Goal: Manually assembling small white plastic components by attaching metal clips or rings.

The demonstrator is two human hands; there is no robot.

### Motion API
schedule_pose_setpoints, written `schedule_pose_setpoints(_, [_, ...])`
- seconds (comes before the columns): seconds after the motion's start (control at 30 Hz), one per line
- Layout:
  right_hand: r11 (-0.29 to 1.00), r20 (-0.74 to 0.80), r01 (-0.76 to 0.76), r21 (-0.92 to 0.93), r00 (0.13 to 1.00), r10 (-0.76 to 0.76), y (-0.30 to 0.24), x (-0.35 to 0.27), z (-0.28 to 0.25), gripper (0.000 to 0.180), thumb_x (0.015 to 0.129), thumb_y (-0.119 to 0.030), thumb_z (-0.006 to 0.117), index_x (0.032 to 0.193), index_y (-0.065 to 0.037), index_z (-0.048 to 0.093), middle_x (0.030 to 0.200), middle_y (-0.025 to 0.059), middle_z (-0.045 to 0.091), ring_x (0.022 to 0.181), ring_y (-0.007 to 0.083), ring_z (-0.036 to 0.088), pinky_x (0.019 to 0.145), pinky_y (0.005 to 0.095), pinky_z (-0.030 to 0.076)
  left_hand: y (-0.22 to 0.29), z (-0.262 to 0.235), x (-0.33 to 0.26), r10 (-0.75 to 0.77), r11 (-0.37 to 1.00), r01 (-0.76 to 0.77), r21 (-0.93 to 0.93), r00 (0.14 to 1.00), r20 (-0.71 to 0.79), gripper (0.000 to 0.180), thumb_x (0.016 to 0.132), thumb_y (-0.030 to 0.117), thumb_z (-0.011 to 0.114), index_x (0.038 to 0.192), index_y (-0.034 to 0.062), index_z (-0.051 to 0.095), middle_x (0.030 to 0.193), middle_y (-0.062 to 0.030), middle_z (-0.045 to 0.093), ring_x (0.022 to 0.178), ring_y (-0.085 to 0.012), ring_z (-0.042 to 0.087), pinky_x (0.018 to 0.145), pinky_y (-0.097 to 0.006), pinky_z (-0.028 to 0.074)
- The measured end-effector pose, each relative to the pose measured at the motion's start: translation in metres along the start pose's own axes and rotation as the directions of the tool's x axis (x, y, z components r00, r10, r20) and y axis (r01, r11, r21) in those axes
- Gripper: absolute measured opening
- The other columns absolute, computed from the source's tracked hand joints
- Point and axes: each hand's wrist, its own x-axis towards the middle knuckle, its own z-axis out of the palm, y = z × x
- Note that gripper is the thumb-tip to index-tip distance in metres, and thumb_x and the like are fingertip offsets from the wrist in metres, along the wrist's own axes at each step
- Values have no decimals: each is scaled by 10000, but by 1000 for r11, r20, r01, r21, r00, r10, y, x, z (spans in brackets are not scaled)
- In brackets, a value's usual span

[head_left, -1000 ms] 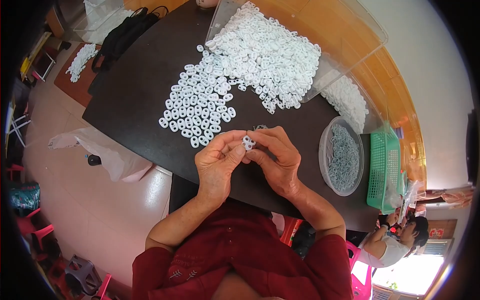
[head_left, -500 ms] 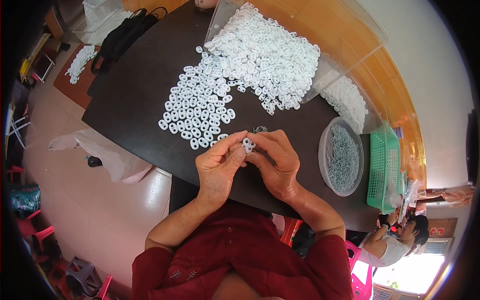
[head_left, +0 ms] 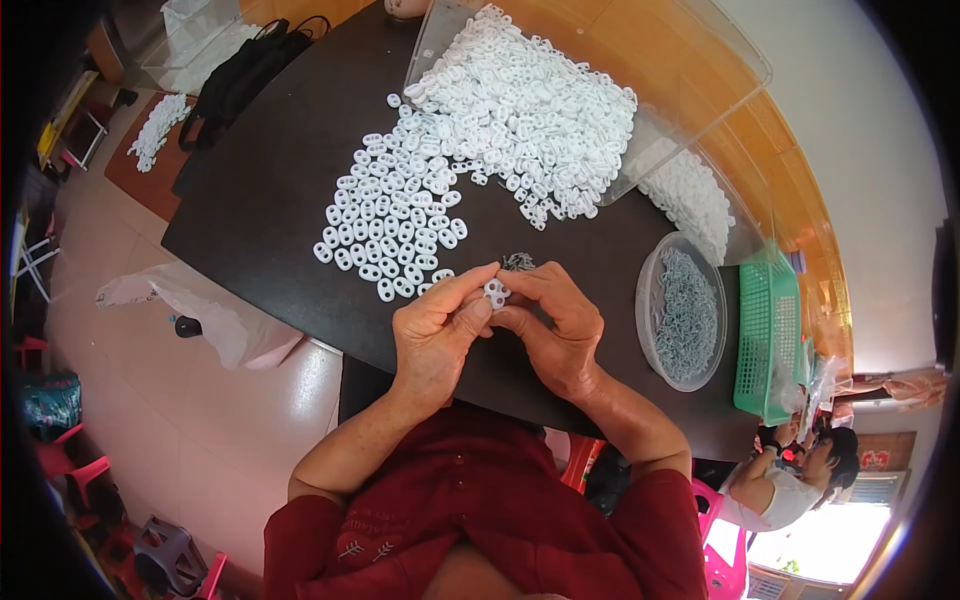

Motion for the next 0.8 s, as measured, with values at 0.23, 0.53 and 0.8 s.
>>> schedule_pose_setpoints(0.23, [997, -34, 73, -31, 997, -74, -2, 1, 4, 358, 687, 69, 710, 1036, 24, 647, 803, 84, 643, 695, 181, 558, 616, 275, 455, -1, 2, -4, 71, 997, -70, 35, 997, -26, 278, 880, -25, 574, 1155, -45, 604, 843, -55, 576, 705, -112, 536, 640, -234, 485])
schedule_pose_setpoints(0.53, [998, 2, 39, -53, 999, -39, 0, -4, 4, 349, 707, 54, 710, 1047, 14, 643, 813, 81, 629, 700, 156, 556, 608, 262, 444, -7, 0, -6, 7, 1000, -8, -22, 999, -42, 252, 888, -8, 574, 1133, -58, 602, 860, -61, 607, 711, -115, 547, 644, -237, 485])
schedule_pose_setpoints(0.8, [995, 26, -99, 10, 995, 99, -8, -1, 2, 326, 757, 55, 690, 1074, 12, 629, 842, 49, 581, 724, 100, 549, 645, 229, 445, 1, 0, -2, 17, 998, -18, -58, 1000, -16, 272, 897, -4, 564, 1164, -52, 585, 900, -69, 616, 735, -112, 548, 672, -238, 485])
